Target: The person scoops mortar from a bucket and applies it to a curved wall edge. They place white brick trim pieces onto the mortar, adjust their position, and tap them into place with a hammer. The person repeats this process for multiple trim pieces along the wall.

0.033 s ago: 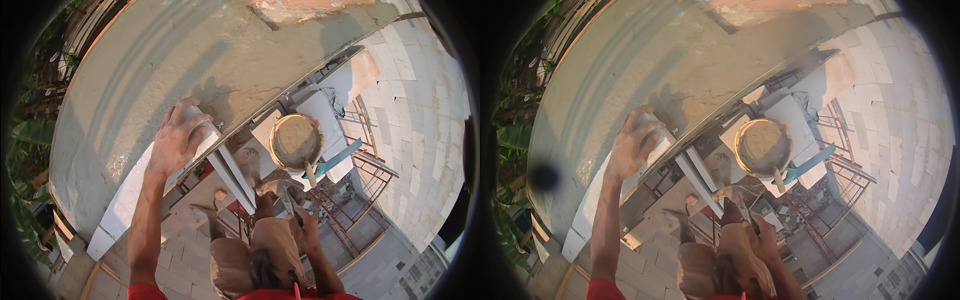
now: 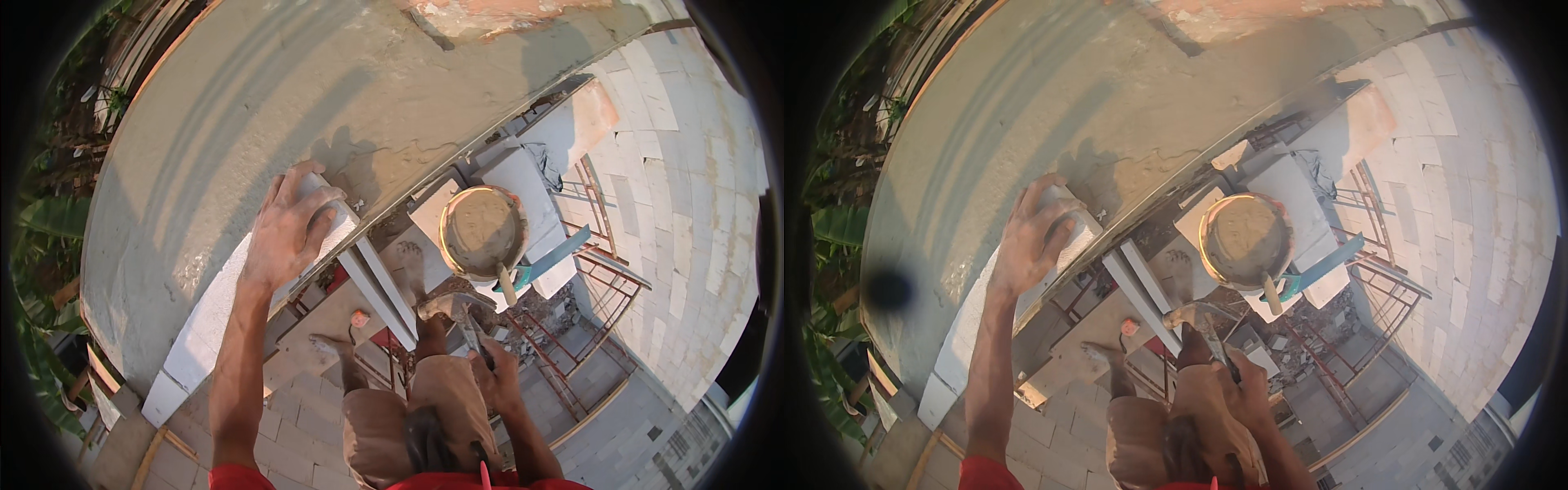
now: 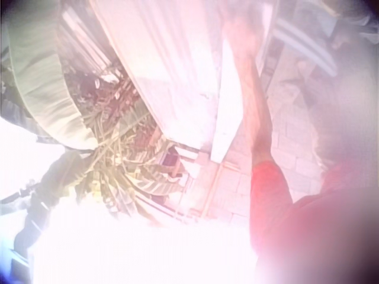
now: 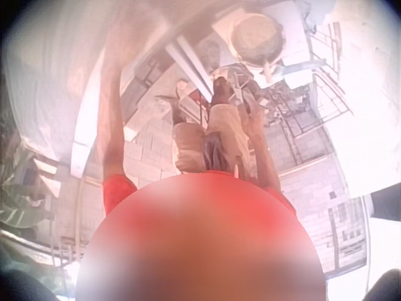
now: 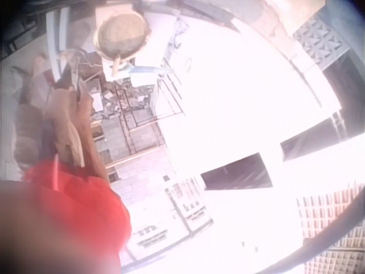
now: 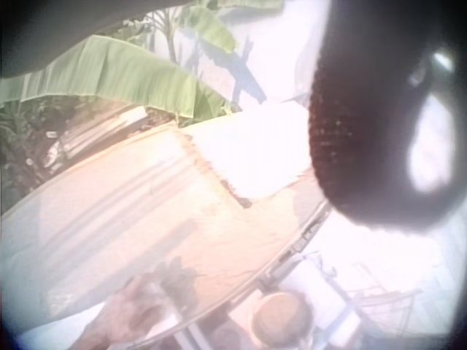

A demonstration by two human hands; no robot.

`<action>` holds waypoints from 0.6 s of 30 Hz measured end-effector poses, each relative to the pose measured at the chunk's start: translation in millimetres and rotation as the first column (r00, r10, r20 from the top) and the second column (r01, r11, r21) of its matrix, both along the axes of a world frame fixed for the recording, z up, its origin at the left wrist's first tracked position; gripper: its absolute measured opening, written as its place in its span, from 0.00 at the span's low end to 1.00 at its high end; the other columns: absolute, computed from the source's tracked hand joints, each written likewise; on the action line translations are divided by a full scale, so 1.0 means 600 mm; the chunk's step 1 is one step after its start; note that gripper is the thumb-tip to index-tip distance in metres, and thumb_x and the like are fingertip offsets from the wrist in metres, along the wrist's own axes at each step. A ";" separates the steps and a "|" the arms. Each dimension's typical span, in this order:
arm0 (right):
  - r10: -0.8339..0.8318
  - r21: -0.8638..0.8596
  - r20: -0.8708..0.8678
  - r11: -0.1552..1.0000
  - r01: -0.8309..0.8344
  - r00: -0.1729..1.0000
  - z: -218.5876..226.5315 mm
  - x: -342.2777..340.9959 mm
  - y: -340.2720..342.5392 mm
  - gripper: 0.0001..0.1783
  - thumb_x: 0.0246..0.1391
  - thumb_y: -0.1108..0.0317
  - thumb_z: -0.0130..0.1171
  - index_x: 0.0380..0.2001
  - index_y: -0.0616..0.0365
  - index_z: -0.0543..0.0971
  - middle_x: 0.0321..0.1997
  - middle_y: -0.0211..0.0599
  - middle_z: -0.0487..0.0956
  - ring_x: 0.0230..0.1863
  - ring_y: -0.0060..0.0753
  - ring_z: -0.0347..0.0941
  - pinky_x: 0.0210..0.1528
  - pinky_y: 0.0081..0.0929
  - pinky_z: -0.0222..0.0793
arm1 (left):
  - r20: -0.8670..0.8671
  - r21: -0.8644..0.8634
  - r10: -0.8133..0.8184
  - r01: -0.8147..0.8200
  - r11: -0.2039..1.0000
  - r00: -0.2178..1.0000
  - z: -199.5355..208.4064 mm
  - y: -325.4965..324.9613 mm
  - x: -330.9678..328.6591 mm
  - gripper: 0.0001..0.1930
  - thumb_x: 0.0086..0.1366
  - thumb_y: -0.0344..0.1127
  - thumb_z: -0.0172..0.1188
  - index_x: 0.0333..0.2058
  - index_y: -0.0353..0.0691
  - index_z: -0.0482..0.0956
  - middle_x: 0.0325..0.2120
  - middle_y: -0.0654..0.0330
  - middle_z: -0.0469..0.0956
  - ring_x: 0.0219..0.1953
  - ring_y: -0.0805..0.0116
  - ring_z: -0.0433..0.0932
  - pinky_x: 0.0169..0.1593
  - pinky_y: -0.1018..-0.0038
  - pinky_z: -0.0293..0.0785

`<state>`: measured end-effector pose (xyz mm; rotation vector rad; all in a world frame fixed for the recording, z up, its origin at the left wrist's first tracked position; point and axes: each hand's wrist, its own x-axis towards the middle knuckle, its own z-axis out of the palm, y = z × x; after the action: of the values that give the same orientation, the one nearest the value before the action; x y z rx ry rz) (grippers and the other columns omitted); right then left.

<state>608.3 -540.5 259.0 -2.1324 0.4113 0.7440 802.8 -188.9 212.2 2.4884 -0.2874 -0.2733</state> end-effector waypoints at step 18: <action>0.350 -0.062 0.428 0.931 -0.359 0.833 -0.029 0.171 0.034 0.16 0.62 0.74 0.63 0.50 0.73 0.76 0.41 0.62 0.83 0.41 0.65 0.83 0.42 0.47 0.77 | 0.025 0.030 0.066 -0.066 0.997 0.998 -0.026 0.001 -0.008 0.11 0.69 0.42 0.63 0.48 0.59 0.86 0.62 0.63 0.70 0.60 0.58 0.72 0.64 0.53 0.74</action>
<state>711.0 -519.9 241.7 -2.3007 -0.2413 0.4407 798.1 -188.0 196.6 2.5276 -0.2117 -0.2228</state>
